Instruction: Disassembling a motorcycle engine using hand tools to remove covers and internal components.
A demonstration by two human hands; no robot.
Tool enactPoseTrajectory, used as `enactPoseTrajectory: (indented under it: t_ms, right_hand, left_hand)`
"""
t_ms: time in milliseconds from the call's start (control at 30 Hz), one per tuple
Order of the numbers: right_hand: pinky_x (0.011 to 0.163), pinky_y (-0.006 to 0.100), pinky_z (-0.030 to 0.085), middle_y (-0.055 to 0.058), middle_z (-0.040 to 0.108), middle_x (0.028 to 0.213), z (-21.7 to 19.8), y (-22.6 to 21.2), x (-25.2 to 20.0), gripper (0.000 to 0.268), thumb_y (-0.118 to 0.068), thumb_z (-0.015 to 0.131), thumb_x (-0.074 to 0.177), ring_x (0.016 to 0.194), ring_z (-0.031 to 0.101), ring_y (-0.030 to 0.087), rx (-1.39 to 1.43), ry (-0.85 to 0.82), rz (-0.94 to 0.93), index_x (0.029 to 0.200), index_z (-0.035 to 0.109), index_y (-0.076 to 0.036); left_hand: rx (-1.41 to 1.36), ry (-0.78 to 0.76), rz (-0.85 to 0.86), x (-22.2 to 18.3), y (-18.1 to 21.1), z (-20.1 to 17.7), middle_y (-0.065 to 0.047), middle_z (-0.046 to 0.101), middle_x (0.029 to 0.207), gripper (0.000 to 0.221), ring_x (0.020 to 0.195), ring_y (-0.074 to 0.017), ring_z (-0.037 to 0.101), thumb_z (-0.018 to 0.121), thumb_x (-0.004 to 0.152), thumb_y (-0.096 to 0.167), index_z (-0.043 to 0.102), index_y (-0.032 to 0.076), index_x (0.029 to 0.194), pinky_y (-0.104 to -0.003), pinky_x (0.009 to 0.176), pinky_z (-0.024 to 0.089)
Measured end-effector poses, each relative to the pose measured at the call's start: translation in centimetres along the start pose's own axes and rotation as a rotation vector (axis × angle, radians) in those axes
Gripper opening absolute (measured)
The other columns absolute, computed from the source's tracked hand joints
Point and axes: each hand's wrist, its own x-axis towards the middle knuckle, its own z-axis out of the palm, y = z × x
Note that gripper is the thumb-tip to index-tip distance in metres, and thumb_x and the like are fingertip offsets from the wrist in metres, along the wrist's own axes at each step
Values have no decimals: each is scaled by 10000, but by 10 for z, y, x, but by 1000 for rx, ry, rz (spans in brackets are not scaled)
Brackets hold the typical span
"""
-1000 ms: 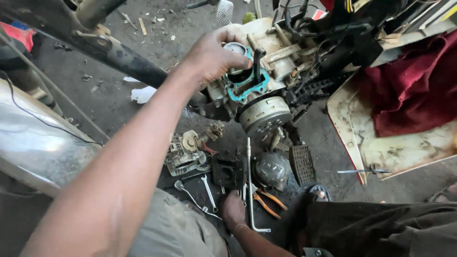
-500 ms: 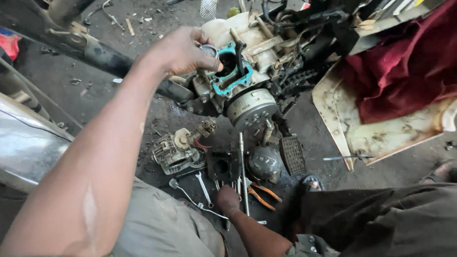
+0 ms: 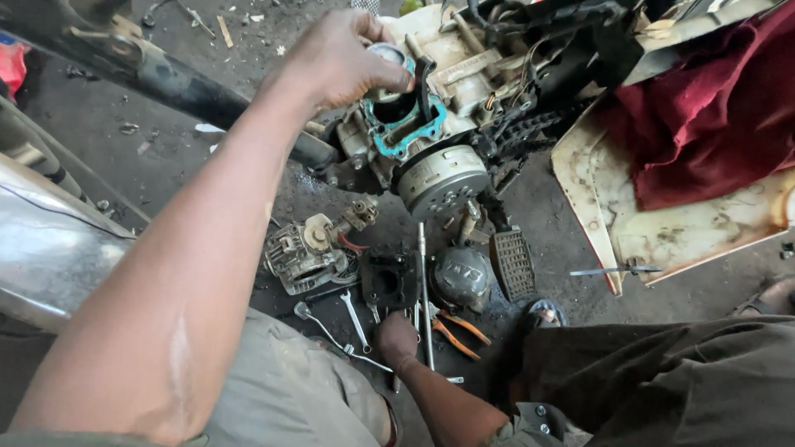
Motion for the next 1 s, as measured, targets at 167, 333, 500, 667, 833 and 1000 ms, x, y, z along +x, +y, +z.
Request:
enactPoseTrajectory:
  t_ms: [167,333,500,667,833,1000]
  right_hand:
    - [864,510,570,225,742,1036,-2,-5,-12,268,-158,549,859,1022,709,435,-87,-43,-74,1010,713,-9]
    - [828,514,539,199,731,1004,17,-1,-6,238,-206,514,876,989,686,425,-133,-19,-196,995,645,-49]
    - [907,472,568,208,739,1070,0,-9,-13,264,-143,563,827,1058,706,412,-44,-20,-36,1037,661,-18]
    - [889,492,569,203,724,1073,7,-3,-9,265,-194,545,865,1060,697,415,-88,-33,-105,1020,694,-40]
    - [688,396,559,64,753,1017,74,-1,49,336,-262,659,771,899,729,246,-392,-335,-678,1088,770,-248]
    - [428,245,226,-9,387,525,-39,-73,-43,340,-168,625,791,465,396,128,1414,-1118,215,559,376,-173]
  left_hand:
    - [34,27,-46,-7,7,3,-1,717,1211,468,1062,-165,693,852,811,315,630,196,1206,-378,946,528]
    - [45,68,-69,-19,12,8,-54,659,1282,520,1021,-179,695,818,871,284,584,159,1317,-330,842,595]
    - [138,79,-69,-23,3,3,-47,655,1331,528,1071,-211,662,853,839,360,607,207,1280,-390,862,526]
    - [46,-6,-121,-37,16,-2,-50,622,1351,633,930,-173,639,810,844,193,516,205,1404,-297,768,555]
    - [9,24,-76,-37,19,0,-69,642,1343,671,929,-196,696,811,837,174,499,176,1432,-322,722,602]
    - [40,39,-30,-30,13,1,-78,529,1480,694,1211,-279,617,846,798,171,533,178,1417,-409,922,565]
